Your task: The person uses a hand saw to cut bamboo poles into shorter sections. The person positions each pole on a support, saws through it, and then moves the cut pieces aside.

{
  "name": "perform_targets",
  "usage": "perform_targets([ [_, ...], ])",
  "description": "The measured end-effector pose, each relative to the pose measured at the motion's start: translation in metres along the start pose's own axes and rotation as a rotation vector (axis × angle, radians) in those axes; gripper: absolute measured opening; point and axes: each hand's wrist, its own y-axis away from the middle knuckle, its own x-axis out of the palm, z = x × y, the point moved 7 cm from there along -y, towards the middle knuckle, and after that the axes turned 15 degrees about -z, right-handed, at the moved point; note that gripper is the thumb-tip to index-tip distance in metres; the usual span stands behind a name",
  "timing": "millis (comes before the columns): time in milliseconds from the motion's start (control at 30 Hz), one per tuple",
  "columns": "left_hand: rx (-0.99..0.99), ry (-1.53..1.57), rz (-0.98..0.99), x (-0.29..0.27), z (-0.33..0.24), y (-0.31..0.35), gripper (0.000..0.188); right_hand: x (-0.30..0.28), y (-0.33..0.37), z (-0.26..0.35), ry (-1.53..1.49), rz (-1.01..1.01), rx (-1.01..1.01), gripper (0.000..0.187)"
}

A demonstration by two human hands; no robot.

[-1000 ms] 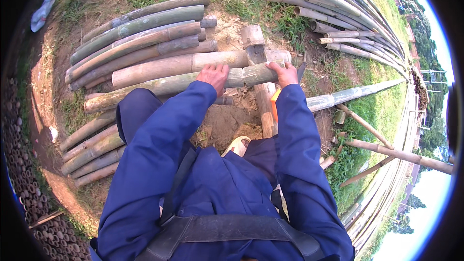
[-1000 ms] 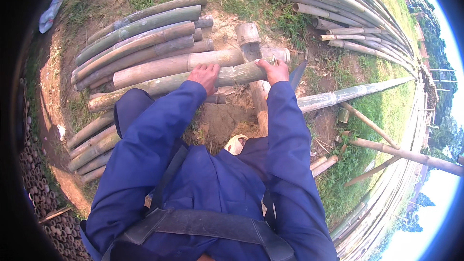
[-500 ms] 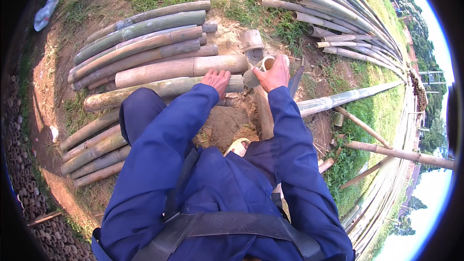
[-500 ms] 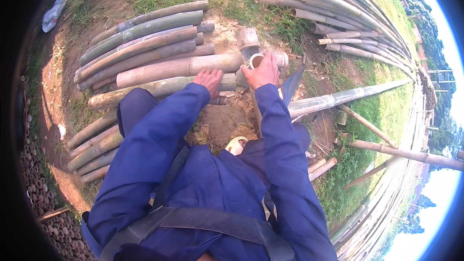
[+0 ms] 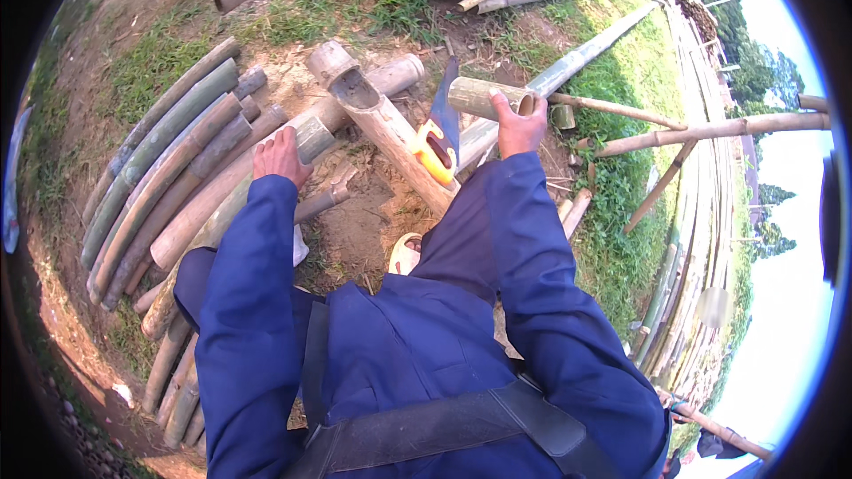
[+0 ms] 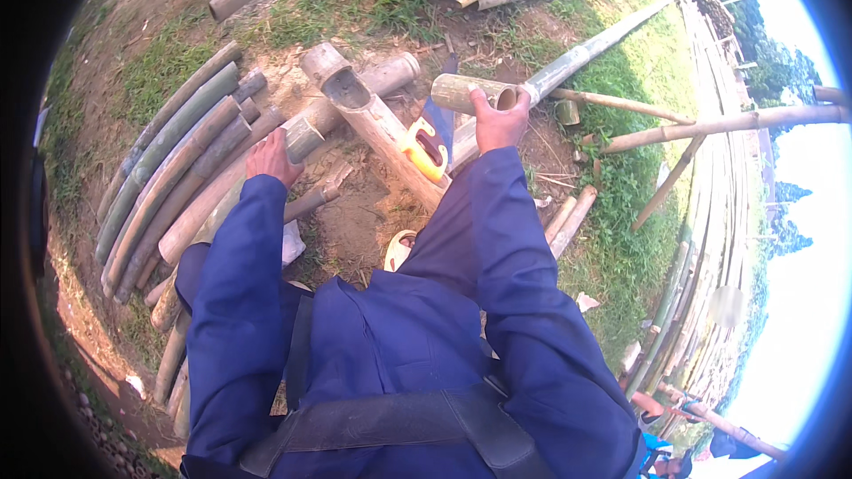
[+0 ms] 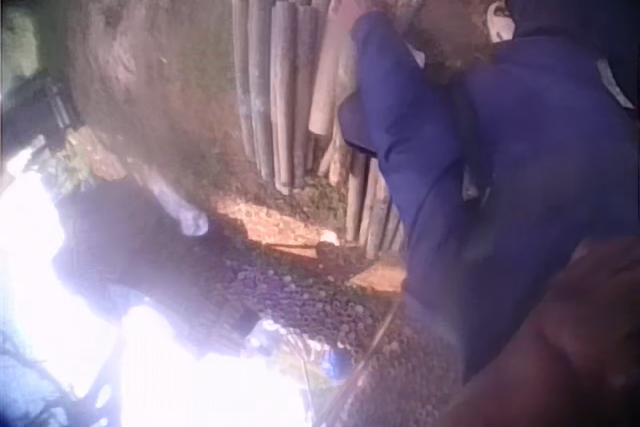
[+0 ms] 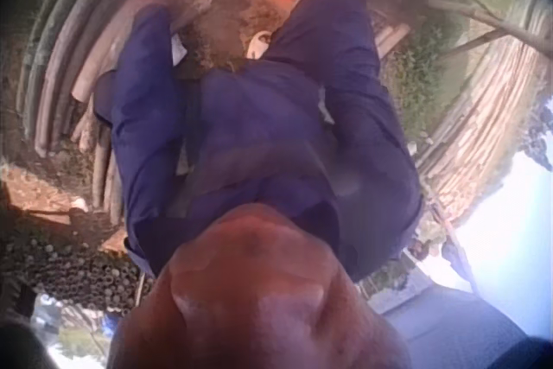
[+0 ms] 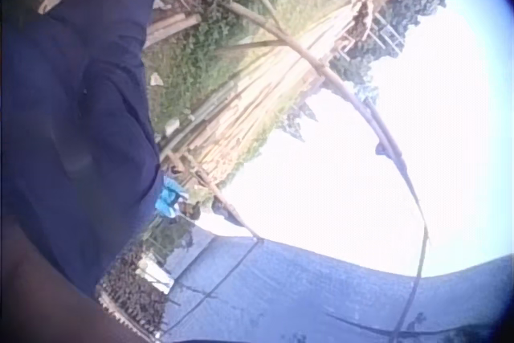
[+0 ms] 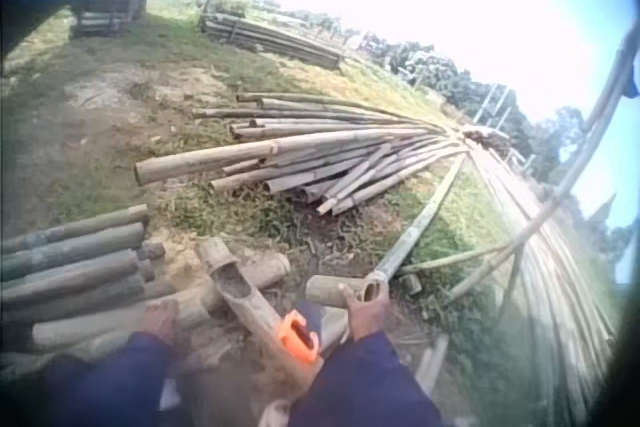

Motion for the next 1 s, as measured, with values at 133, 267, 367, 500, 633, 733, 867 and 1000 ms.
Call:
perform_targets([
  [133,-0.069,-0.069,0.022,0.007,0.014,0.001,0.064,-0.119,-0.059,-0.107,-0.013,-0.234,0.483,0.071],
  [267,-0.096,-0.146,0.065,0.015,0.020,0.000,0.069,-0.282,-0.044,-0.211,0.153,-0.576,0.748,0.079],
  [367,-0.092,-0.168,0.132,0.022,0.024,0.001,0.075,-0.383,0.018,-0.285,0.200,-0.579,1.036,0.060],
  [500,-0.063,-0.138,0.146,0.024,0.023,0.000,0.082,-0.470,0.139,-0.345,0.134,-0.716,1.395,0.046],
  [633,-0.082,-0.188,0.117,0.016,0.023,-0.002,0.076,-0.470,0.200,-0.371,-0.043,-0.770,1.564,0.042],
  [733,-0.046,-0.092,0.082,0.012,0.038,0.001,0.074,-0.444,0.181,-0.378,-0.058,-0.737,1.524,0.044],
  [867,0.024,-0.073,-0.159,-0.026,0.014,0.001,0.075,-0.463,0.123,-0.373,0.289,-0.723,1.295,0.110],
  [1000,-0.068,-0.143,0.118,-0.052,0.016,-0.005,0.081,-0.415,0.066,-0.326,0.878,-0.665,1.026,0.105],
])
